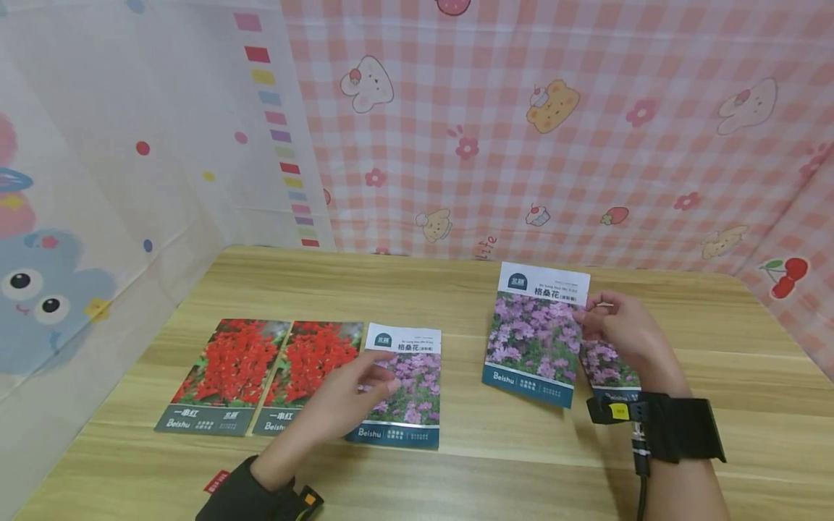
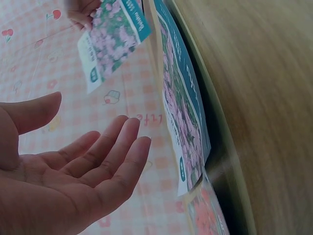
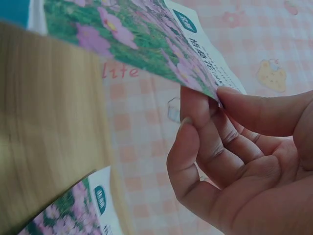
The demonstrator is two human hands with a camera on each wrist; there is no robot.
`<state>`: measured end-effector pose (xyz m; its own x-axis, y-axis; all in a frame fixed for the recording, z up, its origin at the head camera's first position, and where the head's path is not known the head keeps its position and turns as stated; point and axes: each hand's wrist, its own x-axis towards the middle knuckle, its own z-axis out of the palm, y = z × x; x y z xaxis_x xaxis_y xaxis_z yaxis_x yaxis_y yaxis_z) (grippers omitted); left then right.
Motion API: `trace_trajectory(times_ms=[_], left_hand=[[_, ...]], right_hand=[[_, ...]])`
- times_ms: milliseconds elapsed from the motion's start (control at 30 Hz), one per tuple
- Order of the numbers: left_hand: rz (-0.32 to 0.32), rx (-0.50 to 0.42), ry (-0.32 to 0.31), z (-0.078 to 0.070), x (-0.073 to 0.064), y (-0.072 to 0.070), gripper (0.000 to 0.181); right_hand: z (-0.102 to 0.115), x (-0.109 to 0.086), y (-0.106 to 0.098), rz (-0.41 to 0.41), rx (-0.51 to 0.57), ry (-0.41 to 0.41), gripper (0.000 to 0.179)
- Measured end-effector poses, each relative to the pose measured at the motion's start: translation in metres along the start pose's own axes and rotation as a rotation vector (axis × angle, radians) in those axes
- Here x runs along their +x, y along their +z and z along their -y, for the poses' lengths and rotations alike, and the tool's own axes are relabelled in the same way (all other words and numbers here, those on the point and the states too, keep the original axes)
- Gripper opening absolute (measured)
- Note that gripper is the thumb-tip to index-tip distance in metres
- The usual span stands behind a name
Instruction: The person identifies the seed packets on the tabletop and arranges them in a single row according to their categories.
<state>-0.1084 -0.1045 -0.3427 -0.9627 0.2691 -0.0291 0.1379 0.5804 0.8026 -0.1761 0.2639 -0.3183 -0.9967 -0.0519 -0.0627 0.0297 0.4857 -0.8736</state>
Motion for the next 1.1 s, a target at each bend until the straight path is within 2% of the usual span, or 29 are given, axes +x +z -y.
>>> trace_trajectory(times_ms=[433,500,700,1100], left_hand=[[0.078,-0.021,0.043,-0.002,-0.003,0.001,0.048],[0.083,-0.026,0.044,-0.002,-0.004,0.001,0.048],[0.104,-0.048,0.074,-0.002,-0.004,0.002,0.048],[0.14,-0.082,0.11,-0.002,-0.005,0.003,0.048]], right_hand=[[0.03,-0.01,0.015,0.025,0.049,-0.077,0.023],[0.033,-0.01,0.02,0.041,0.049,-0.104,0.024],[0.041,-0.01,0.034,0.103,0.147,-0.204,0.017],[0.055,-0.014,0.06,0.164,0.086,-0.23,0.019]])
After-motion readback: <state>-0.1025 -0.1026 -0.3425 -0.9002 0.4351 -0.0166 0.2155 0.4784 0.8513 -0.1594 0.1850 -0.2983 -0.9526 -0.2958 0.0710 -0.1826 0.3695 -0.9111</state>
